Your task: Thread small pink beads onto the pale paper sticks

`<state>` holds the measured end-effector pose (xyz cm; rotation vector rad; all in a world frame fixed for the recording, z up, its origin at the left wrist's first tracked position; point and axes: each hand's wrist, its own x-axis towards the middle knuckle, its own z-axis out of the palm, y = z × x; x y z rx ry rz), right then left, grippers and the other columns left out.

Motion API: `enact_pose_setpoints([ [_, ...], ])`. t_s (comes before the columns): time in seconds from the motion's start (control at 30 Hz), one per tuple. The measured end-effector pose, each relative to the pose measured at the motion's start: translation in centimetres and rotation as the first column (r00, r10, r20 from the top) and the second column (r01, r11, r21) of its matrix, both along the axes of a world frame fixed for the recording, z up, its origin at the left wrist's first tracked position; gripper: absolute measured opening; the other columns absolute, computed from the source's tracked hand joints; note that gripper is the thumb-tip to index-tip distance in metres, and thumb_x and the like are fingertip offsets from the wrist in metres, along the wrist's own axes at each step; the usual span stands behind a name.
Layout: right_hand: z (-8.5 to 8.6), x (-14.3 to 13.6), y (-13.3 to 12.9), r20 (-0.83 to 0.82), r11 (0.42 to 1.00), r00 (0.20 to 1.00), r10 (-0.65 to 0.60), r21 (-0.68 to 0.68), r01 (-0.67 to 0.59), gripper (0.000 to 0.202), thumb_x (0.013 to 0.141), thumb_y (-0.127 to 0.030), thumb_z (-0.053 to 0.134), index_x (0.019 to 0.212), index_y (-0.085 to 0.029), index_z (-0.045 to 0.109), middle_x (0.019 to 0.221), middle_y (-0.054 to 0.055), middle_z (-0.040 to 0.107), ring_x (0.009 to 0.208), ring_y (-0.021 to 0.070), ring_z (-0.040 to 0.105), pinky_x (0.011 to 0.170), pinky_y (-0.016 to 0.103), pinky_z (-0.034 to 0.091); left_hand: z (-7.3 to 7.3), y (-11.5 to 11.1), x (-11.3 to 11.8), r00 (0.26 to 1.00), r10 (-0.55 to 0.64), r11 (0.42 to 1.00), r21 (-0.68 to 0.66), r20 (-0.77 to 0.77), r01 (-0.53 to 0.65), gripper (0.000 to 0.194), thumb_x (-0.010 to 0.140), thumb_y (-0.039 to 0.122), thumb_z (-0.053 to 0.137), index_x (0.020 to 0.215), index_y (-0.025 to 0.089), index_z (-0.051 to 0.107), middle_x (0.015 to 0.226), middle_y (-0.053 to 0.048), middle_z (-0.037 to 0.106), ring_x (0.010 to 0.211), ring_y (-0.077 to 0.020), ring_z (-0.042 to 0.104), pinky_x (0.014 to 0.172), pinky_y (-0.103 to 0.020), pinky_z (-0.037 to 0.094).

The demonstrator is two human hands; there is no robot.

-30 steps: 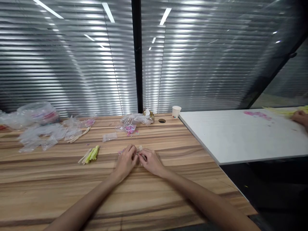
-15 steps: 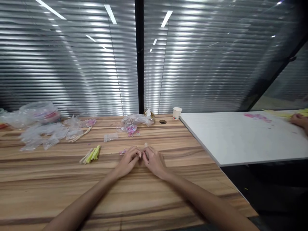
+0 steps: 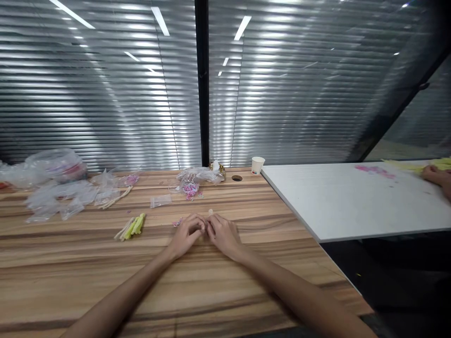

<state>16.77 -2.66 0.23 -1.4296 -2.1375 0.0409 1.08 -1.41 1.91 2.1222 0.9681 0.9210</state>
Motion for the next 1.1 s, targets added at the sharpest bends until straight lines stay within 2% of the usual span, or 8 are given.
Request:
enact_pose_setpoints([
  [0.07, 0.1, 0.0, -0.1, 0.015, 1.000, 1.000, -0.012, 0.011, 0.011, 0.013, 0.086, -0.018, 0.042, 0.085, -0.020, 0.055, 0.084, 0.002, 0.063, 0.071, 0.0148, 0.056, 0.058, 0.024, 0.033, 0.1, 0.2, -0.1, 0.998, -0.049, 0.998, -0.048, 0.044, 0.051, 0.017, 0.081, 0.023, 0.044, 0.068, 0.017, 0.052, 0.085, -0.005, 0.058, 0.088, -0.0186, 0.052, 0.083, -0.029, 0.038],
  [0.2, 0.3, 0.0, -0.2, 0.038, 1.000, 0.999, -0.013, 0.025, 0.012, 0.015, 0.086, -0.019, 0.041, 0.084, -0.021, 0.056, 0.084, 0.001, 0.063, 0.071, 0.0144, 0.057, 0.057, 0.024, 0.033, 0.2, 0.6, -0.4, 0.995, -0.056, 0.991, -0.119, 0.078, 0.065, 0.021, 0.083, 0.027, 0.043, 0.067, 0.016, 0.051, 0.077, -0.003, 0.056, 0.081, -0.0173, 0.052, 0.080, -0.027, 0.037],
  [0.4, 0.1, -0.1, 0.0, 0.038, 0.999, 0.999, 0.022, 0.045, -0.024, 0.016, 0.087, -0.017, 0.041, 0.083, -0.020, 0.056, 0.081, 0.001, 0.063, 0.070, 0.0138, 0.057, 0.059, 0.023, 0.034, -0.1, 1.0, -0.6, 0.999, -0.045, 0.974, -0.222, 0.020, 0.049, 0.026, 0.083, 0.032, 0.043, 0.066, 0.015, 0.053, 0.065, 0.001, 0.053, 0.064, -0.0133, 0.048, 0.065, -0.024, 0.038],
  [0.57, 0.0, 0.0, 0.0, -0.010, 0.997, 0.999, 0.045, 0.067, -0.044, 0.018, 0.088, -0.015, 0.040, 0.082, -0.019, 0.057, 0.082, 0.002, 0.062, 0.071, 0.0131, 0.056, 0.062, 0.022, 0.035, 0.0, 1.7, -1.0, 0.998, -0.037, 0.964, -0.264, -0.060, 0.020, 0.022, 0.079, 0.023, 0.046, 0.076, 0.013, 0.065, 0.063, 0.000, 0.059, 0.059, -0.0123, 0.051, 0.060, -0.022, 0.039],
  [0.77, -0.5, 0.3, 0.0, -0.033, 0.973, 0.989, 0.141, 0.191, -0.132, 0.021, 0.090, -0.015, 0.037, 0.081, -0.018, 0.056, 0.077, 0.003, 0.060, 0.069, 0.0137, 0.054, 0.063, 0.023, 0.037, 0.8, 1.7, -1.4, 0.977, -0.129, 0.989, -0.100, -0.172, 0.113, 0.025, 0.080, 0.026, 0.050, 0.074, 0.013, 0.070, 0.067, -0.003, 0.066, 0.063, -0.0140, 0.053, 0.057, -0.020, 0.037],
  [0.9, -1.0, 0.4, 0.1, -0.012, 0.940, 0.970, 0.243, 0.250, -0.233, 0.021, 0.090, -0.016, 0.036, 0.085, -0.018, 0.057, 0.080, 0.005, 0.060, 0.072, 0.0145, 0.055, 0.065, 0.025, 0.040, 1.3, 1.2, -1.6, 0.957, -0.086, 0.995, 0.015, -0.276, 0.094, 0.024, 0.080, 0.025, 0.053, 0.067, 0.013, 0.069, 0.056, -0.001, 0.060, 0.054, -0.0110, 0.048, 0.052, -0.019, 0.031],
  [1.0, -1.3, 0.5, 0.3, -0.021, 0.929, 0.957, 0.290, 0.247, -0.276, 0.021, 0.091, -0.017, 0.036, 0.088, -0.018, 0.057, 0.080, 0.005, 0.060, 0.072, 0.0145, 0.056, 0.064, 0.025, 0.042, 1.4, 0.9, -1.8, 0.941, -0.055, 0.986, 0.128, -0.335, 0.103, 0.027, 0.082, 0.028, 0.052, 0.066, 0.014, 0.068, 0.055, -0.001, 0.059, 0.052, -0.0105, 0.046, 0.055, -0.021, 0.032],
  [1.1, -1.5, 0.5, 0.5, -0.065, 0.927, 0.945, 0.320, 0.229, -0.298, 0.020, 0.091, -0.017, 0.038, 0.093, -0.019, 0.058, 0.083, 0.005, 0.060, 0.073, 0.0148, 0.057, 0.065, 0.025, 0.044, 0.9, 1.0, -2.1, 0.922, 0.049, 0.968, 0.246, -0.383, 0.051, 0.029, 0.083, 0.032, 0.053, 0.065, 0.015, 0.067, 0.057, -0.003, 0.060, 0.057, -0.0130, 0.048, 0.060, -0.023, 0.033],
])
